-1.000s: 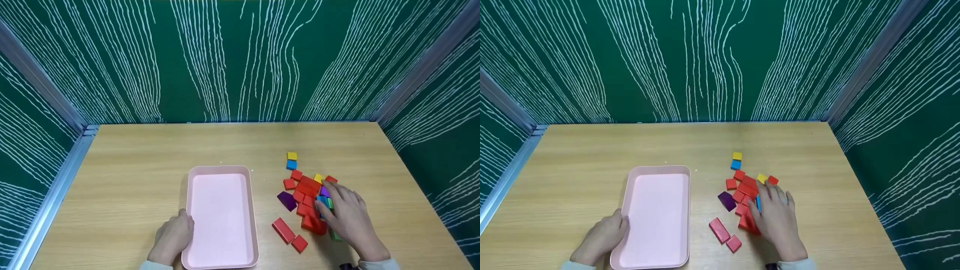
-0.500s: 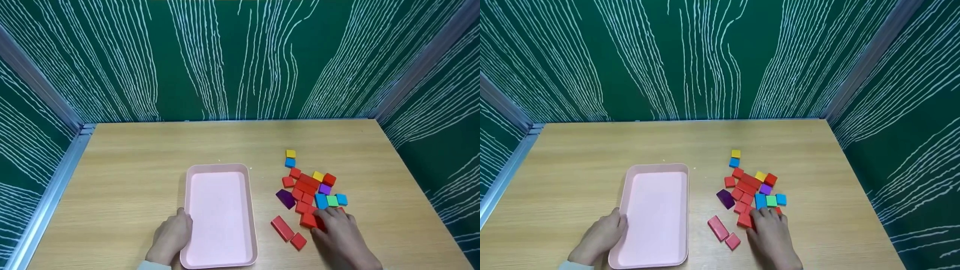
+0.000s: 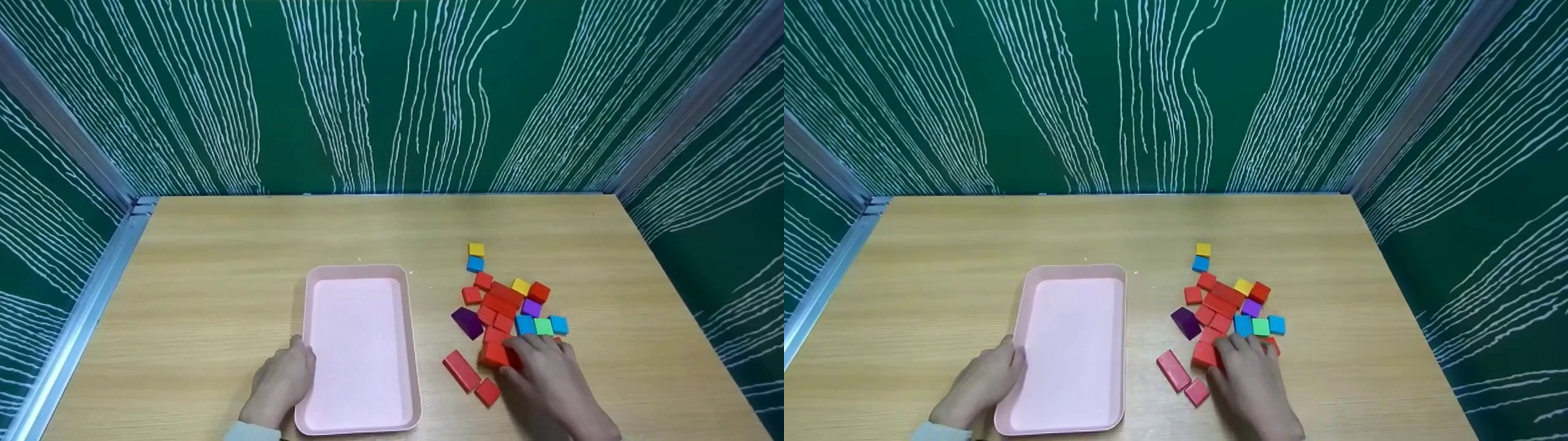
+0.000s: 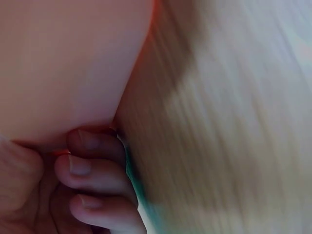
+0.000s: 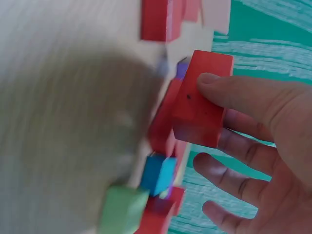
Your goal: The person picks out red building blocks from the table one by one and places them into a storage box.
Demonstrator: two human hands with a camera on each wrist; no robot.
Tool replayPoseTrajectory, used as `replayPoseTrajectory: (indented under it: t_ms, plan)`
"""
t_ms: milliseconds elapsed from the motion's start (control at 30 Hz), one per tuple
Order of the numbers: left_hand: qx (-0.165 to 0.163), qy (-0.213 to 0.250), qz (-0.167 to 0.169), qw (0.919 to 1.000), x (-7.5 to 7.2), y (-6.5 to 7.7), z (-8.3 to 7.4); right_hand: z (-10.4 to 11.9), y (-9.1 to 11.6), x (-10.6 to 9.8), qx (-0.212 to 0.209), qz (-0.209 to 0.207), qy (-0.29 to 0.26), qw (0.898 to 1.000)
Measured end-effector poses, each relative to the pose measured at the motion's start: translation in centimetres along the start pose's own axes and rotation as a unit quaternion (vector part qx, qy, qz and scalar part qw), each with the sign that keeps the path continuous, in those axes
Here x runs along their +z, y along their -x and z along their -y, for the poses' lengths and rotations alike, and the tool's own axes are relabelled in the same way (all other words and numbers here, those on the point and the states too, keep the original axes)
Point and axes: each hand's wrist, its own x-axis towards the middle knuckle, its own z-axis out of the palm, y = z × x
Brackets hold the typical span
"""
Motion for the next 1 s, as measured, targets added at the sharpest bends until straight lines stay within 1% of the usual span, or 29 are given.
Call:
replayPoseTrajectory:
  t_ms: [133, 200, 267, 333, 467, 533, 600, 700, 800, 900, 1000]
  plan:
    - [-0.007, 0.019, 0.012, 0.9997, 0.0, 0.1, 0.0, 2.7, -0.3, -0.2, -0.051, -0.040, 0.007, 0.998]
    - [-0.008, 0.016, 0.010, 0.9998, -0.1, 0.1, 0.0, 4.5, -0.5, -0.4, -0.073, -0.047, 0.008, 0.996]
    - [-0.007, 0.009, 0.005, 0.9999, -0.1, 0.1, 0.0, 6.3, -0.7, -0.4, -0.099, -0.045, 0.001, 0.994]
    - [-0.008, 0.003, 0.002, 1.0000, -0.1, 0.1, -0.1, 8.0, -1.0, -0.3, -0.133, -0.043, -0.012, 0.990]
    - [-0.010, -0.006, -0.004, 0.9999, 0.1, -0.1, -0.3, 10.8, -1.2, 0.3, -0.202, -0.024, -0.045, 0.978]
    - [-0.006, -0.010, -0.009, 0.9999, 0.1, -0.1, -0.4, 11.9, -1.2, 0.5, -0.222, -0.015, -0.048, 0.974]
    - [-0.003, -0.012, -0.012, 0.9999, 0.2, -0.2, -0.4, 12.8, -1.2, 0.8, -0.235, -0.007, -0.041, 0.971]
    - [0.001, -0.015, -0.015, 0.9998, 0.2, -0.3, -0.4, 13.6, -1.2, 1.2, -0.238, 0.017, -0.035, 0.970]
    - [-0.003, -0.013, -0.015, 0.9998, 0.1, -0.2, -0.3, 14.1, -1.2, 1.8, -0.226, 0.071, -0.041, 0.971]
    - [-0.005, -0.010, -0.018, 0.9998, 0.0, -0.1, -0.1, 14.5, -1.3, 2.5, -0.214, 0.123, -0.036, 0.968]
    - [0.002, 0.002, -0.009, 1.0000, 0.1, 0.0, 0.0, 14.6, -1.2, 3.4, -0.224, 0.126, -0.005, 0.966]
